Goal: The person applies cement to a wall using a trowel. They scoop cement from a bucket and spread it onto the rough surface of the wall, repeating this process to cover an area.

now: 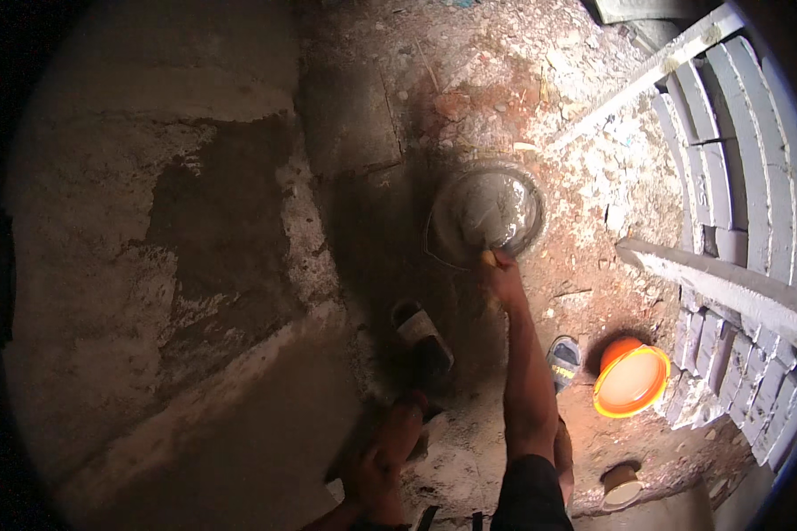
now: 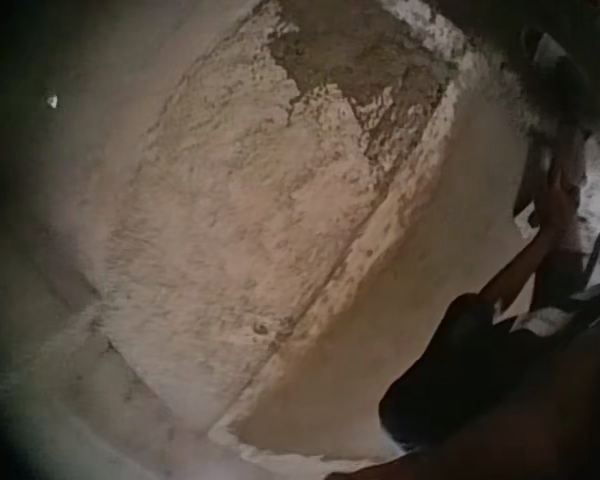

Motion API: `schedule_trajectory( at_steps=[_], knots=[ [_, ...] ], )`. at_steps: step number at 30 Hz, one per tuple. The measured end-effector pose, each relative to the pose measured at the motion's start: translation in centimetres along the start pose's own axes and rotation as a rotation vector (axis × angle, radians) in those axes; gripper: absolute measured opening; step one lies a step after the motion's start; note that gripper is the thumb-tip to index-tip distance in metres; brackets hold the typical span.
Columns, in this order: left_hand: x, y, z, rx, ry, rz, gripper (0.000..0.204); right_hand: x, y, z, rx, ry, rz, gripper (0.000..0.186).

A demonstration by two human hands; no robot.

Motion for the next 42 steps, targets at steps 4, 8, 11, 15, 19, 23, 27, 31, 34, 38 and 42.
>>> schedule_trajectory(
  at_steps=[4, 8, 11, 15, 19, 23, 27, 31, 34, 38, 42],
  knots=[
    [-3.9, -2.4, 1.1, -0.126, 0.189, 0.023, 0.054, -0.6, 0.3, -6.8, 0.015, 0.003, 0.115, 0.019],
    [-2.5, 0.5, 1.5, -0.121, 0.227, 0.043, 0.053, 2.3, 7.1, -13.1, -0.039, -0.027, 0.087, 0.055],
    [-2.6, -0.6, 2.1, -0.134, 0.121, 0.143, 0.048, 6.4, 14.8, -15.6, -0.265, -0.256, 0.154, 0.059],
    [-1.1, 1.1, 2.2, -0.128, 0.077, 0.053, 0.047, 11.2, 18.7, -11.9, -0.554, -0.537, -0.018, 0.067],
    [0.9, 2.3, 2.5, -0.199, 0.113, 0.055, 0.047, 20.6, 18.8, -3.3, -0.688, -0.657, -0.297, 0.06],
    [3.7, 4.6, 0.7, -0.207, -0.013, 0.065, 0.049, 40.1, 16.1, -3.8, -0.629, -0.198, -1.077, 0.055],
    [0.8, 3.2, 2.8, -0.194, 0.168, -0.012, 0.054, 43.9, 10.0, -19.4, -0.806, 0.399, -1.002, 0.063],
    [8.5, 7.6, 1.8, -0.321, -0.046, -0.029, 0.06, 35.6, 12.8, -31.4, -0.6, 0.357, -0.595, 0.063],
    [-1.9, -1.5, 4.3, -0.194, 0.391, 0.06, 0.063, 18.9, 1.9, -25.8, -0.161, 0.001, -0.894, 0.061],
    [2.2, 2.1, -0.1, -0.2, 0.18, 0.191, 0.059, 9.7, 3.9, -15.1, -0.224, -0.293, -0.93, 0.067],
    [3.6, 1.8, -0.8, -0.122, 0.141, -0.082, 0.059, -0.7, 4.5, -2.4, -0.256, -0.399, -1.154, 0.051]
  ],
)
Point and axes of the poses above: each hand's wrist, its own z-axis towards the middle knuckle, its own x-axis out of the palm, y = z × x, the point moved 1 cm from there along z, towards the middle knuckle, and after that the axes turned 1 degree about z, right-handed, at the moved point
